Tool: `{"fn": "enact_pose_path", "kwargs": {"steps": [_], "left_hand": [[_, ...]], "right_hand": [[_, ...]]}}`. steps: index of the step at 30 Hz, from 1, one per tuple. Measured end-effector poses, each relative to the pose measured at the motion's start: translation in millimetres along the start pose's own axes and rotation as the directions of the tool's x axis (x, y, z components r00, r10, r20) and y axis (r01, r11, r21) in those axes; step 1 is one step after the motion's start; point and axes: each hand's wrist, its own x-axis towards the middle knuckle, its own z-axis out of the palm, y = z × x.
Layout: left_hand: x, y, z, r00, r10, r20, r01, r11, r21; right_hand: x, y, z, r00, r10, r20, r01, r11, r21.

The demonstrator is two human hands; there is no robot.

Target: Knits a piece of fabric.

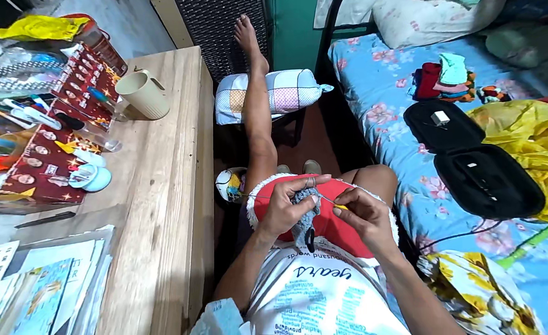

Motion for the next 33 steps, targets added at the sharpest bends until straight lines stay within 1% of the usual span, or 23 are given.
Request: {"fn": "enact_pose_path", "kwargs": {"steps": [3, 6, 7, 9, 11, 14, 16, 18, 20, 21, 25, 27, 29, 31, 33], "left_hand": [[-2.0, -6.0, 10.0, 0.999, 0.038, -0.033, -0.038, 0.999, 0.015], [-4.3, -11.5, 17.7, 0.989, 0.104, -0.100, -0.099, 0.994, 0.051], [-4.5, -12.9, 18.8, 0.986, 0.113, -0.119, -0.108, 0.993, 0.051], [-3.9, -14.5, 19.1, 0.985, 0.105, -0.140, -0.104, 0.995, 0.009], [-3.0, -14.8, 19.4, 0.985, 0.081, -0.150, -0.086, 0.996, -0.031], [-3.6, -14.6, 22.7, 0.981, 0.107, -0.160, -0.102, 0.994, 0.041], [-4.0, -14.0, 24.8, 0.980, 0.113, -0.165, -0.104, 0.993, 0.064], [-3.7, -13.3, 24.1, 0.983, 0.077, -0.169, -0.073, 0.997, 0.029], [-2.3, -13.3, 20.2, 0.986, 0.033, -0.166, -0.038, 0.999, -0.023], [-1.6, -12.5, 18.2, 0.987, 0.012, -0.161, -0.020, 0.999, -0.047], [1.1, -7.5, 9.4, 0.991, -0.082, -0.103, 0.071, 0.991, -0.112], [3.0, -6.3, 4.5, 0.991, -0.119, -0.062, 0.110, 0.985, -0.131], [4.4, -4.8, 0.5, 0.988, -0.153, -0.026, 0.147, 0.976, -0.163], [5.5, -5.0, -3.6, 0.983, -0.182, 0.020, 0.182, 0.959, -0.216], [5.8, -5.3, -6.6, 0.975, -0.213, 0.060, 0.221, 0.940, -0.258]], "right_hand": [[1.1, -7.7, 6.0, 0.987, 0.162, -0.010, -0.157, 0.972, 0.177], [3.4, -16.2, 10.7, 0.943, 0.333, 0.020, -0.317, 0.877, 0.360], [3.9, -16.3, 10.8, 0.932, 0.361, 0.043, -0.345, 0.842, 0.415], [3.1, -11.7, 11.2, 0.939, 0.340, 0.056, -0.324, 0.816, 0.478], [0.7, -6.2, 14.1, 0.961, 0.275, -0.028, -0.237, 0.872, 0.429], [-1.9, -1.8, 17.5, 0.974, 0.170, -0.148, -0.124, 0.953, 0.277], [-2.6, -1.0, 17.9, 0.977, 0.124, -0.173, -0.086, 0.974, 0.212], [-3.5, 3.3, 16.6, 0.985, 0.020, -0.172, -0.005, 0.996, 0.087], [-3.6, 11.0, 14.2, 0.980, -0.143, -0.141, 0.127, 0.985, -0.116], [-3.6, 13.7, 13.4, 0.971, -0.200, -0.127, 0.174, 0.966, -0.191], [-4.0, 15.8, 10.5, 0.942, -0.332, -0.048, 0.293, 0.884, -0.365], [-3.3, 15.7, 9.2, 0.928, -0.373, -0.003, 0.338, 0.846, -0.412], [-3.4, 15.3, 6.9, 0.923, -0.383, 0.033, 0.361, 0.832, -0.421], [-4.2, 14.3, 5.1, 0.928, -0.367, 0.060, 0.360, 0.846, -0.393], [-5.5, 14.9, 4.7, 0.946, -0.321, 0.050, 0.320, 0.894, -0.313]]}}
